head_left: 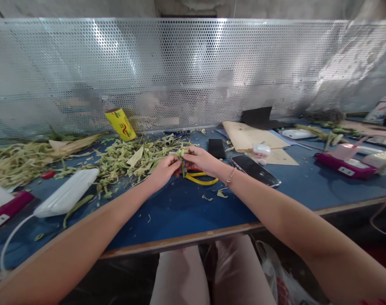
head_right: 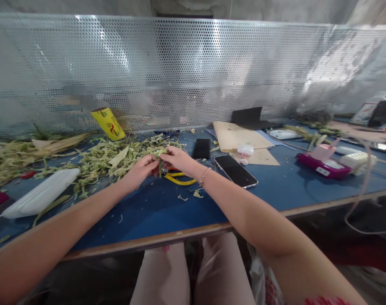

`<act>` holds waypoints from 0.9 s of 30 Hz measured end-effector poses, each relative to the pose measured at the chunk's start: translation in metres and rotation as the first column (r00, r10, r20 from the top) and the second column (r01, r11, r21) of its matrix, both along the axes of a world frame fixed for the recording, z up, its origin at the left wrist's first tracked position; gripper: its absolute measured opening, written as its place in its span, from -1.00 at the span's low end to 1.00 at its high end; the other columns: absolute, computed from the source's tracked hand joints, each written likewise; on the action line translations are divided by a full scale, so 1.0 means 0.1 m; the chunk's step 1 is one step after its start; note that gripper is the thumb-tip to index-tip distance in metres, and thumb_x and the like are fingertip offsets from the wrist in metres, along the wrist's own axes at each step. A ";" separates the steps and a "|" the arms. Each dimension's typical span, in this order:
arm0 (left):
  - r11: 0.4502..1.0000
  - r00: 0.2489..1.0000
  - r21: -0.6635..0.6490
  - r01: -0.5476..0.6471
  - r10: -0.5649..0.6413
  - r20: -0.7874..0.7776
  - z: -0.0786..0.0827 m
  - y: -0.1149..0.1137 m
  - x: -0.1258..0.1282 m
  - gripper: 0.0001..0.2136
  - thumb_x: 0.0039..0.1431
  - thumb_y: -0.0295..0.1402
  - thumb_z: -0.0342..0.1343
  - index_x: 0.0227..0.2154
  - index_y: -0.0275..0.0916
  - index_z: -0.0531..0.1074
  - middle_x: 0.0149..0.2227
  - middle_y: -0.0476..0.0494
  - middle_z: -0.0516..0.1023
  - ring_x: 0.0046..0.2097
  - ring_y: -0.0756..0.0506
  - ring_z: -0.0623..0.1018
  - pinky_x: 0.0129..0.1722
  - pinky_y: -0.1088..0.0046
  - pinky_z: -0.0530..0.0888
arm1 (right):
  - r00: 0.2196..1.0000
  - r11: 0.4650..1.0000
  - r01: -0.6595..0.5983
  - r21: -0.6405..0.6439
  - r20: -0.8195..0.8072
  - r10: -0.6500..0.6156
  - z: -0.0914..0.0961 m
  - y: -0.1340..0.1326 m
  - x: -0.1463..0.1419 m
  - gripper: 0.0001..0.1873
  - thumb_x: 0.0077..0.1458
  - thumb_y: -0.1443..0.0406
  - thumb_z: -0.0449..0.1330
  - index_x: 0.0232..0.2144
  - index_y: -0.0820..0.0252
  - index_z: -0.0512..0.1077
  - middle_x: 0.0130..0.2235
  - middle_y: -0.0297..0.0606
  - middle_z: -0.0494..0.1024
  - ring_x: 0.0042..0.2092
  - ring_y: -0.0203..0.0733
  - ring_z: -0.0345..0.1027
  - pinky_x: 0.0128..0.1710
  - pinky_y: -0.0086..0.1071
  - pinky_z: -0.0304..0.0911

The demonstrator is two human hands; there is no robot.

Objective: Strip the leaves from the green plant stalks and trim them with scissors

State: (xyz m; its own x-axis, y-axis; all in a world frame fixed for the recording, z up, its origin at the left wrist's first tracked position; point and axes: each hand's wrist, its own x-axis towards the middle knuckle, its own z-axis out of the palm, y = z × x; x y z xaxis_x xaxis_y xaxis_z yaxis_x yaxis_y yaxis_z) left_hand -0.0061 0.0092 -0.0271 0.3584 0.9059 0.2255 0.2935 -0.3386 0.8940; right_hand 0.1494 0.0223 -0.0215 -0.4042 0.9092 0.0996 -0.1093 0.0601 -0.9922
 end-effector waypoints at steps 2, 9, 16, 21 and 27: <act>1.000 1.000 0.005 0.002 -0.002 -0.029 0.01 -0.01 0.00 -0.78 0.05 -0.19 -0.02 -0.52 -0.23 0.21 -0.60 0.07 0.30 -0.54 0.03 0.36 -0.46 0.46 0.29 | 1.000 1.000 -0.004 0.019 0.013 0.004 -0.01 0.01 0.01 -0.91 0.03 0.35 0.10 -0.46 0.22 0.22 -0.51 -0.45 0.32 -0.50 -0.47 0.25 -0.44 -0.52 0.22; 0.989 0.977 0.131 -0.065 0.090 -0.195 0.06 -0.03 0.00 -0.78 0.08 -0.18 -0.07 -0.54 -0.22 0.17 -0.62 0.07 0.26 -0.52 0.02 0.31 -0.46 0.46 0.23 | 0.999 0.999 0.031 0.045 -0.045 -0.029 -0.08 0.06 -0.01 -0.83 -0.06 0.29 0.19 -0.43 0.21 0.25 -0.52 -0.45 0.33 -0.50 -0.43 0.26 -0.44 -0.47 0.23; 0.858 0.908 0.513 0.004 0.211 -0.361 0.16 -0.19 -0.03 -0.63 0.14 -0.23 -0.21 -0.71 -0.21 -0.11 -0.70 0.06 -0.05 -0.61 0.05 0.06 -0.54 0.44 0.07 | 0.987 0.995 0.092 0.040 -0.133 -0.086 -0.12 0.04 -0.07 -0.77 -0.12 0.25 0.20 -0.38 0.20 0.28 -0.57 -0.50 0.29 -0.57 -0.47 0.16 -0.54 -0.53 0.12; 0.595 0.904 0.778 0.203 0.192 -0.383 0.36 -0.40 -0.07 -0.68 0.06 -0.22 -0.12 -0.74 -0.18 0.14 -0.70 -0.04 0.18 -0.59 -0.02 0.20 -0.53 0.37 0.18 | 0.988 0.971 0.155 0.181 -0.053 -0.148 -0.19 0.03 -0.12 -0.86 -0.05 0.27 0.10 -0.38 0.20 0.29 -0.62 -0.52 0.21 -0.61 -0.45 0.08 -0.58 -0.52 0.05; 0.329 0.910 0.851 0.410 -0.086 -0.405 0.54 -0.95 -0.04 -0.89 -0.09 -0.33 0.08 -0.64 0.00 0.32 -0.75 0.03 0.22 -0.66 -0.05 0.25 -0.67 0.31 0.28 | 0.973 0.928 0.103 0.358 0.156 -0.168 -0.20 -0.02 -0.19 -0.90 0.02 0.34 0.01 -0.36 0.19 0.30 -0.59 -0.47 0.24 -0.54 -0.39 0.14 -0.48 -0.47 0.10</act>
State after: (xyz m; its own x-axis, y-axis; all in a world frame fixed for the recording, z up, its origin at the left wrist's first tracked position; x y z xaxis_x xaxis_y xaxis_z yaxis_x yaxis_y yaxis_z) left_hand -0.0103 -0.0854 0.0273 0.7111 0.0550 0.7009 0.1823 -0.9773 -0.1083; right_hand 0.1307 0.0203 -0.0420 -0.3203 0.8787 0.3539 0.1036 0.4039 -0.9089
